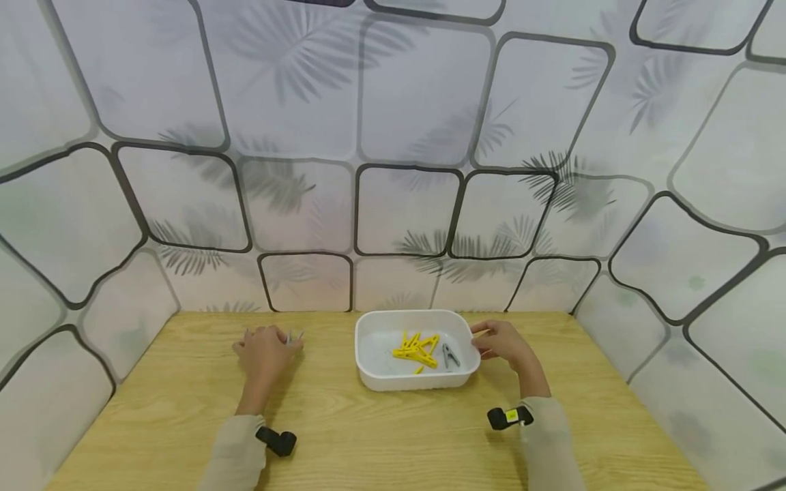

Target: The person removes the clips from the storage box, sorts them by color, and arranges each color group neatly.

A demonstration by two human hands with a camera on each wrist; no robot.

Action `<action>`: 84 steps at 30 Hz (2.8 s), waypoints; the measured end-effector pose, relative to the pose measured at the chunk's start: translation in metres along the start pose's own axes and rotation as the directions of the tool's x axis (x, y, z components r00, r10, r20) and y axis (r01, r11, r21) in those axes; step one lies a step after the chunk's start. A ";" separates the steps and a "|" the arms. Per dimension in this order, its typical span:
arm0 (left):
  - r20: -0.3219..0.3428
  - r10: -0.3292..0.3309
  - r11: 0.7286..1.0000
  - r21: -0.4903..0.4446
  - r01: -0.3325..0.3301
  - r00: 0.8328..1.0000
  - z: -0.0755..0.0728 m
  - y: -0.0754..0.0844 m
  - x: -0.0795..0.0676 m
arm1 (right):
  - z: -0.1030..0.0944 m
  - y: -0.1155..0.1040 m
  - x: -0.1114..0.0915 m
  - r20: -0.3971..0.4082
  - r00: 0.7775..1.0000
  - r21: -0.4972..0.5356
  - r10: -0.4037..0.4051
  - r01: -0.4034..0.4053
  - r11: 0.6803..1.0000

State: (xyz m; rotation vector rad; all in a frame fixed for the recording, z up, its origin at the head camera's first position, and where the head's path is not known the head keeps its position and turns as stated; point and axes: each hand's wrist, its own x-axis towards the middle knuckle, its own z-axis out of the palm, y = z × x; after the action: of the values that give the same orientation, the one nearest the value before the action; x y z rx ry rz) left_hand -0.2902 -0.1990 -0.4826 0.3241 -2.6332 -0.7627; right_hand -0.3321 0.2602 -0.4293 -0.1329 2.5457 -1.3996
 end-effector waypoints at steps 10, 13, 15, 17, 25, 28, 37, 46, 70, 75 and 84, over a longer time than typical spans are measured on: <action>0.044 -0.031 0.999 0.041 0.030 0.999 0.005 -0.001 0.001 | 0.000 -0.001 0.001 -0.010 1.000 -0.007 0.007 -0.007 1.000; 0.053 -0.042 0.998 0.048 0.040 0.998 0.006 -0.001 0.002 | 0.001 -0.001 0.001 -0.011 1.000 -0.006 0.013 -0.013 1.000; 0.053 -0.045 0.998 0.050 0.043 0.998 0.006 0.000 0.002 | 0.002 -0.001 0.001 -0.010 1.000 -0.002 0.015 -0.015 1.000; 0.053 -0.050 0.997 0.058 0.047 0.997 0.005 0.001 0.002 | 0.002 -0.001 0.001 -0.012 1.000 0.001 0.017 -0.017 1.000; 0.055 -0.064 0.993 0.106 0.058 0.996 0.006 0.003 0.003 | 0.002 -0.003 -0.001 -0.022 0.999 -0.024 0.026 -0.027 0.999; 0.056 -0.061 0.991 0.123 0.054 0.997 0.007 0.003 0.005 | 0.001 -0.005 -0.001 -0.024 0.999 -0.027 0.025 -0.026 0.999; 0.032 -0.056 0.996 0.069 0.053 0.998 0.007 0.004 0.005 | 0.001 -0.003 0.000 -0.020 1.000 -0.026 0.018 -0.018 1.000; -0.004 -0.004 0.999 0.033 0.005 1.000 0.002 0.011 0.000 | 0.000 -0.003 0.001 -0.015 1.000 -0.030 0.017 -0.018 0.999; -0.002 0.224 0.975 -0.003 -0.224 0.975 0.004 0.092 -0.009 | -0.002 -0.001 -0.001 -0.006 1.000 -0.019 0.003 -0.003 1.000; -0.021 0.295 0.955 0.007 -0.295 0.955 0.009 0.119 -0.014 | 0.000 0.001 -0.001 -0.009 1.000 -0.017 0.004 -0.004 1.000; -0.017 0.417 0.909 0.002 -0.417 0.909 0.015 0.160 -0.017 | 0.000 0.000 0.001 -0.016 1.000 -0.016 0.006 -0.006 1.000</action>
State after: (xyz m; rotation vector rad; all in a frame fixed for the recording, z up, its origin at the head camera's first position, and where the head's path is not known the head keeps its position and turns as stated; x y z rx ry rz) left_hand -0.2989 -0.0545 -0.4111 -0.2316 -2.5523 -0.6102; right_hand -0.3335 0.2595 -0.4295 -0.1172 2.5686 -1.3835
